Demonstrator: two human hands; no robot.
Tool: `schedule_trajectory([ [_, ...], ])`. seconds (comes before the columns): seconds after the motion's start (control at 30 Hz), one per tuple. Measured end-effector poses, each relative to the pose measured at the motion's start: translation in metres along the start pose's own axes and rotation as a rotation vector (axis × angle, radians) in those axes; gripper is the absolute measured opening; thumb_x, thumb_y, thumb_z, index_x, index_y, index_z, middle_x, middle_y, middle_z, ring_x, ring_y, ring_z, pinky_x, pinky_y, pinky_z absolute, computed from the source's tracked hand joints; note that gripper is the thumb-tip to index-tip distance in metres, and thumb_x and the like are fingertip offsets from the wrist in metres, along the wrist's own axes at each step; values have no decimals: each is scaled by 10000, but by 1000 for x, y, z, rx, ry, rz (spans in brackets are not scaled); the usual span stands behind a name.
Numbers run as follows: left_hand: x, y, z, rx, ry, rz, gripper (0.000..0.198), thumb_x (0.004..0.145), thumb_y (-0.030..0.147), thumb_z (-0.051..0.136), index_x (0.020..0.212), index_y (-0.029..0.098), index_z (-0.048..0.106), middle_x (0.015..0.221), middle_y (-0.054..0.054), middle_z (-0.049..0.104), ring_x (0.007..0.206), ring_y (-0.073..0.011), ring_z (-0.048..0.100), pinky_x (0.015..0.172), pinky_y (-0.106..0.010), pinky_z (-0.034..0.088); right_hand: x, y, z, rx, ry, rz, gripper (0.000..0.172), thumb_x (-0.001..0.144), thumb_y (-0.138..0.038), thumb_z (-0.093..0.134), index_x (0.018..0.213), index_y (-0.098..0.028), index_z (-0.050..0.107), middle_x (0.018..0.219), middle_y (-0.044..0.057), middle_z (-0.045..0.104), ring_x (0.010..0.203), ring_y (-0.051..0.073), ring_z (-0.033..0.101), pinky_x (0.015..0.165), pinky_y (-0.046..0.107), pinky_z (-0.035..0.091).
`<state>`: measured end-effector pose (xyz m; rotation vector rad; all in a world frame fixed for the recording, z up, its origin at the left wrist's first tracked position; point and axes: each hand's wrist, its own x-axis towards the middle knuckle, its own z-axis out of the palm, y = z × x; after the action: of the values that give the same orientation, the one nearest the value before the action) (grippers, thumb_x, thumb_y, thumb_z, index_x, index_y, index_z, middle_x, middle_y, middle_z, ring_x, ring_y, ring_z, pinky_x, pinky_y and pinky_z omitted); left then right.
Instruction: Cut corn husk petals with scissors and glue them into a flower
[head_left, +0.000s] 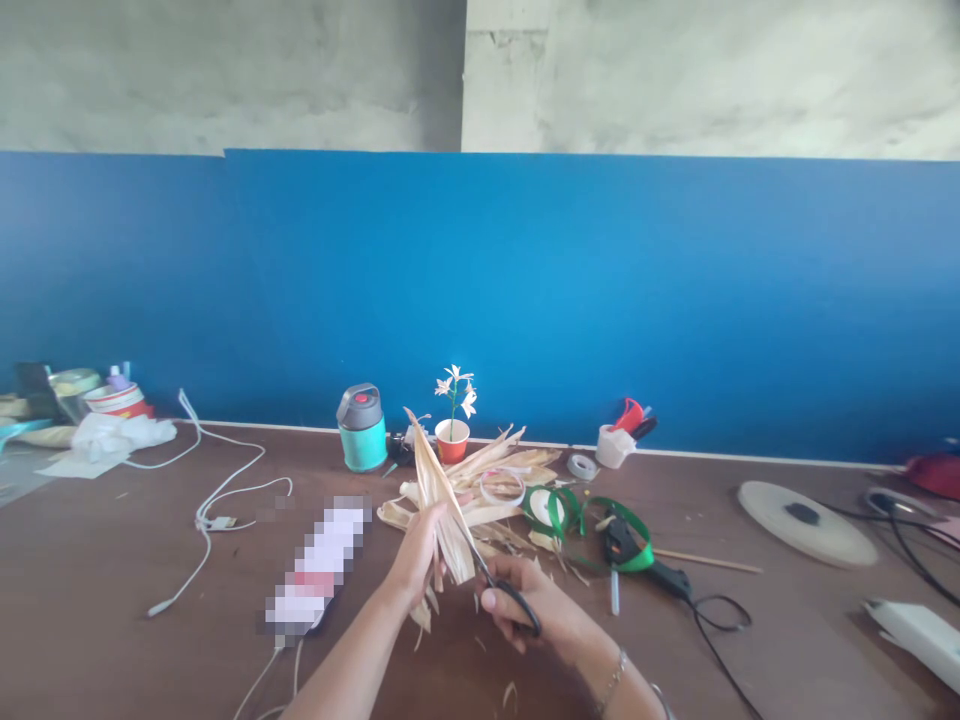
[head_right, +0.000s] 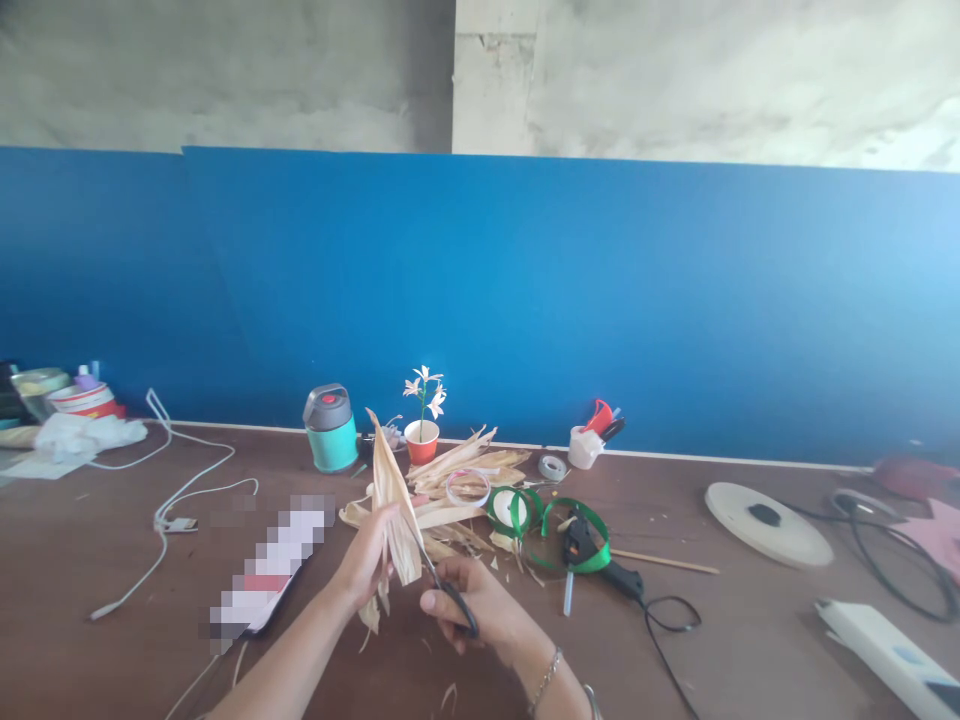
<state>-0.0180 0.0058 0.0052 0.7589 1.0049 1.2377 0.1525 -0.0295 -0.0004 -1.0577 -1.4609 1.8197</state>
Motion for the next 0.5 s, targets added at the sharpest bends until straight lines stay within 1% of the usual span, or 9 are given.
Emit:
schedule_trajectory([
  [0.07, 2, -2, -2, 9, -45, 5, 432, 681, 460, 613, 926, 117, 707, 362, 39, 501, 313, -112, 438, 332, -201, 276, 0, 0, 0, 7, -9, 12, 507, 610, -562, 724, 818, -144, 527, 420, -82, 499, 311, 41, 405, 275, 130, 158],
  [0.13, 3, -2, -2, 25, -71, 0, 417, 692, 465, 600, 903, 122, 708, 362, 44, 477, 314, -99, 405, 324, -193, 242, 0, 0, 0, 10, -17, 10, 494, 624, -557, 718, 818, -145, 525, 419, -83, 505, 302, 39, 403, 267, 127, 159],
  [0.23, 3, -2, -2, 45, -67, -3, 391, 706, 465, 584, 843, 121, 708, 368, 52, 448, 303, -68, 311, 315, -185, 167, 0, 1, 0, 5, -29, 14, 486, 629, -553, 717, 813, -147, 523, 416, -82, 510, 289, 38, 395, 256, 126, 152],
  [0.33, 2, 0, -2, 56, -62, -15, 377, 705, 462, 580, 807, 120, 704, 378, 55, 447, 302, -54, 257, 319, -189, 137, 1, 2, -1, 0, -26, 20, 491, 629, -552, 720, 824, -146, 525, 419, -84, 512, 289, 37, 396, 257, 122, 164],
  [0.5, 2, 1, -1, 56, -58, -27, 408, 698, 457, 576, 884, 119, 710, 415, 32, 524, 311, -72, 317, 334, -201, 152, -1, 1, -1, -25, -24, 43, 505, 616, -565, 725, 816, -146, 524, 420, -79, 521, 284, 33, 384, 257, 123, 154],
])
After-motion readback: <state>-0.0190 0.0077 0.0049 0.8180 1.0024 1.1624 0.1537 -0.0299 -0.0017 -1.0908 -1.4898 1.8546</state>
